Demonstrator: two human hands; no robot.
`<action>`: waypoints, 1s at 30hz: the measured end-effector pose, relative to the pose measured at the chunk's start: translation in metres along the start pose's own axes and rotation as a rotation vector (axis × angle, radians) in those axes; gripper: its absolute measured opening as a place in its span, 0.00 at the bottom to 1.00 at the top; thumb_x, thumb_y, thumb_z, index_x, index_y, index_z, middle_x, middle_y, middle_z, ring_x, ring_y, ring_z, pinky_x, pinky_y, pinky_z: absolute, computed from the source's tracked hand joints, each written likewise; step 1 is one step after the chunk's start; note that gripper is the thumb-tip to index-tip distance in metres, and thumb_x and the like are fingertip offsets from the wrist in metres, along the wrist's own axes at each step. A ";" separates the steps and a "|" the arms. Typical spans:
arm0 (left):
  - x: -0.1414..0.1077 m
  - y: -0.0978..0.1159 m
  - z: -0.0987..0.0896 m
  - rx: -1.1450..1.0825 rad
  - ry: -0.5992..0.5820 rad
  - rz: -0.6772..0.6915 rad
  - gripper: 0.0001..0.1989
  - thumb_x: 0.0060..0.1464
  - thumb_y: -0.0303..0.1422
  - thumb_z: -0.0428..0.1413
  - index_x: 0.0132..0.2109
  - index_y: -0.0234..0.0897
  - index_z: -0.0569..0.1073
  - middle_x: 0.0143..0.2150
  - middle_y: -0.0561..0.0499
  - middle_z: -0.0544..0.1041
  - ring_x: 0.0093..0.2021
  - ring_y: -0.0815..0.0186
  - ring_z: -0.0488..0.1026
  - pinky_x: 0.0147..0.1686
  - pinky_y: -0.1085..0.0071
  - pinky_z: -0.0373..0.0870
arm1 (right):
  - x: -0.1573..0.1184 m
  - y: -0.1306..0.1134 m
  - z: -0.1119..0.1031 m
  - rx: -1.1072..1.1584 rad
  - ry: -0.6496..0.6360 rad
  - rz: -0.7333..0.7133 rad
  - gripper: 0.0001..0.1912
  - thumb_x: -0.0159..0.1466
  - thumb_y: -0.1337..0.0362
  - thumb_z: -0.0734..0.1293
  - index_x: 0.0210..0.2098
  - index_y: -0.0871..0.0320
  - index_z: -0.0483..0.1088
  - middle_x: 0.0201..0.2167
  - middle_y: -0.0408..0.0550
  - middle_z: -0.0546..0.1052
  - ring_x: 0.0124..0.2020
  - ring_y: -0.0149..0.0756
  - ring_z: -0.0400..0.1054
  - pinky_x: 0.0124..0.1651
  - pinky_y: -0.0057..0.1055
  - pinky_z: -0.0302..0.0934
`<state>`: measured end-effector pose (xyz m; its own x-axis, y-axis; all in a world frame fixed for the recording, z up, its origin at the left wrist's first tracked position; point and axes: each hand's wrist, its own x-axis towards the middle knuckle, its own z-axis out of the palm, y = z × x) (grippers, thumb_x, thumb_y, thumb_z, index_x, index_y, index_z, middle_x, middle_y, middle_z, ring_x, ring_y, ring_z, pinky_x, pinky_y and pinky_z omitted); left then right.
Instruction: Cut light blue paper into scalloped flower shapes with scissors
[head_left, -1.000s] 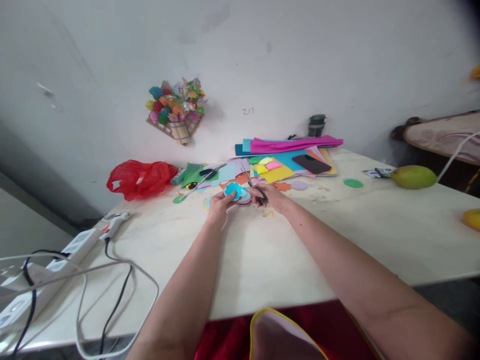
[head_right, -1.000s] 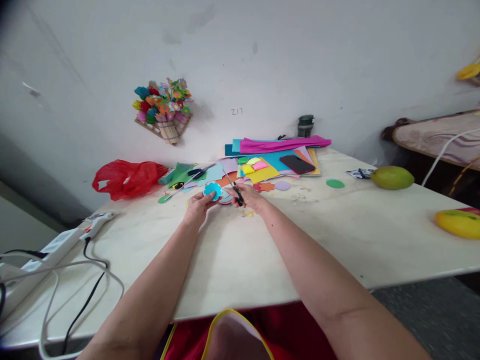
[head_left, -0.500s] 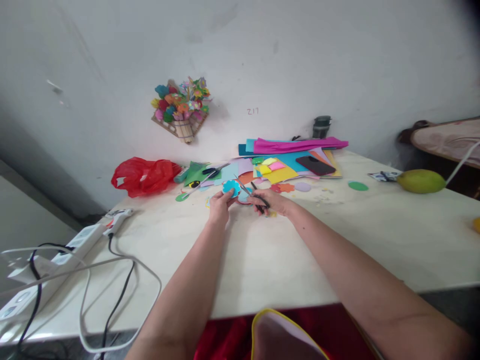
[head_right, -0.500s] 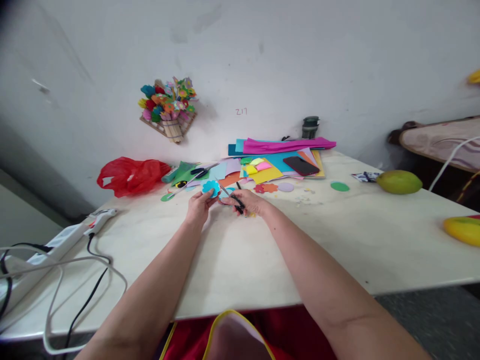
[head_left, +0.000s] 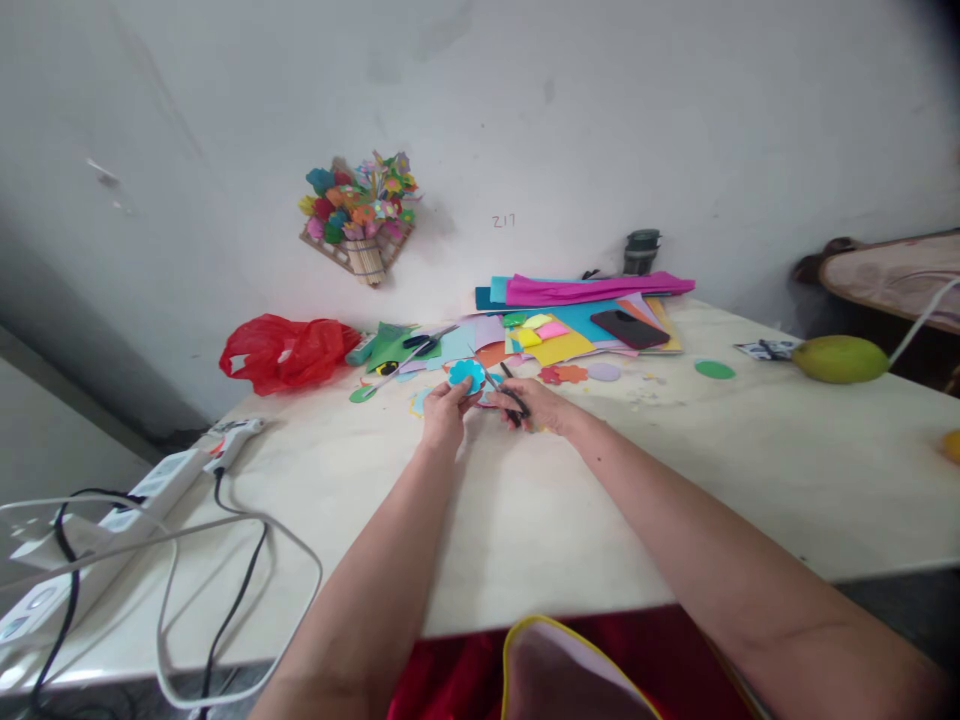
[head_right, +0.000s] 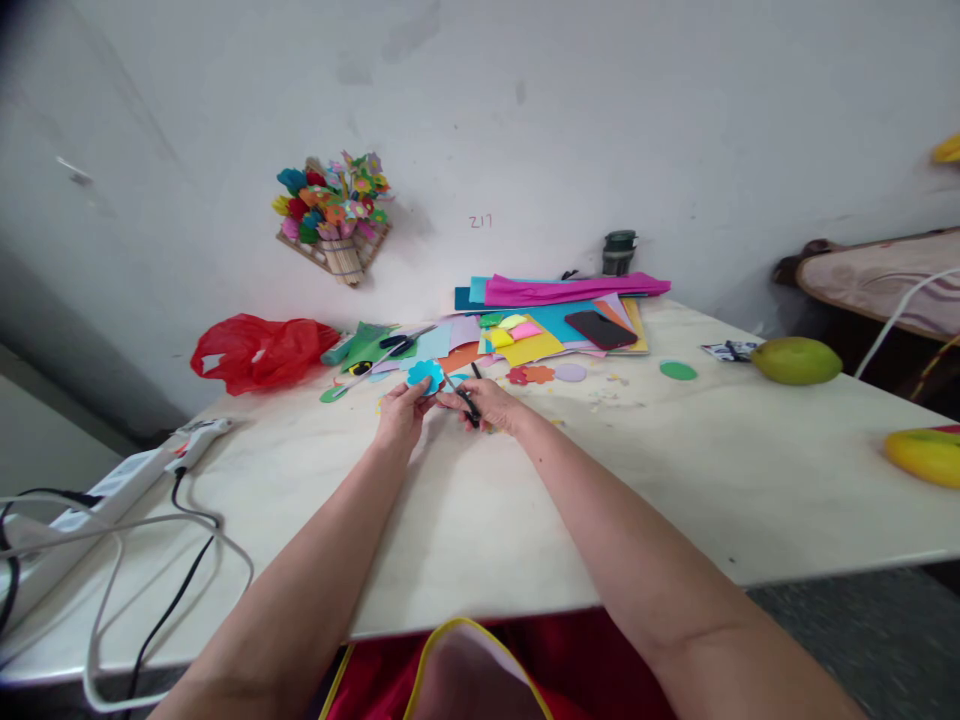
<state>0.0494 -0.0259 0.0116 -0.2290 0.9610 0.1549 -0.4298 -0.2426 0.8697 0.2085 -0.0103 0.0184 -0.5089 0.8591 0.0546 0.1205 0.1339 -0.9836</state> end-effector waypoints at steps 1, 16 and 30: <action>0.000 0.000 0.000 -0.006 -0.001 0.002 0.14 0.34 0.34 0.67 0.29 0.31 0.75 0.30 0.46 0.78 0.32 0.64 0.76 0.42 0.64 0.71 | 0.000 0.000 0.000 0.003 0.001 -0.006 0.15 0.55 0.54 0.70 0.28 0.59 0.66 0.19 0.41 0.71 0.15 0.26 0.65 0.11 0.19 0.50; -0.002 0.000 0.005 -0.035 0.038 0.002 0.14 0.32 0.33 0.68 0.28 0.31 0.74 0.29 0.49 0.77 0.32 0.65 0.75 0.40 0.67 0.71 | -0.002 -0.002 0.003 -0.012 -0.004 -0.012 0.15 0.54 0.53 0.70 0.29 0.58 0.66 0.19 0.40 0.70 0.16 0.26 0.64 0.12 0.20 0.49; -0.003 0.001 0.007 -0.030 0.051 0.004 0.14 0.32 0.33 0.67 0.27 0.32 0.73 0.29 0.49 0.77 0.33 0.64 0.75 0.40 0.66 0.70 | -0.004 -0.007 0.005 0.003 0.007 -0.012 0.15 0.53 0.54 0.71 0.28 0.58 0.64 0.17 0.39 0.69 0.15 0.25 0.63 0.11 0.20 0.49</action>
<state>0.0554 -0.0280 0.0152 -0.2749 0.9522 0.1332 -0.4546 -0.2508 0.8547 0.2053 -0.0175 0.0236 -0.5048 0.8606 0.0679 0.1119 0.1432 -0.9833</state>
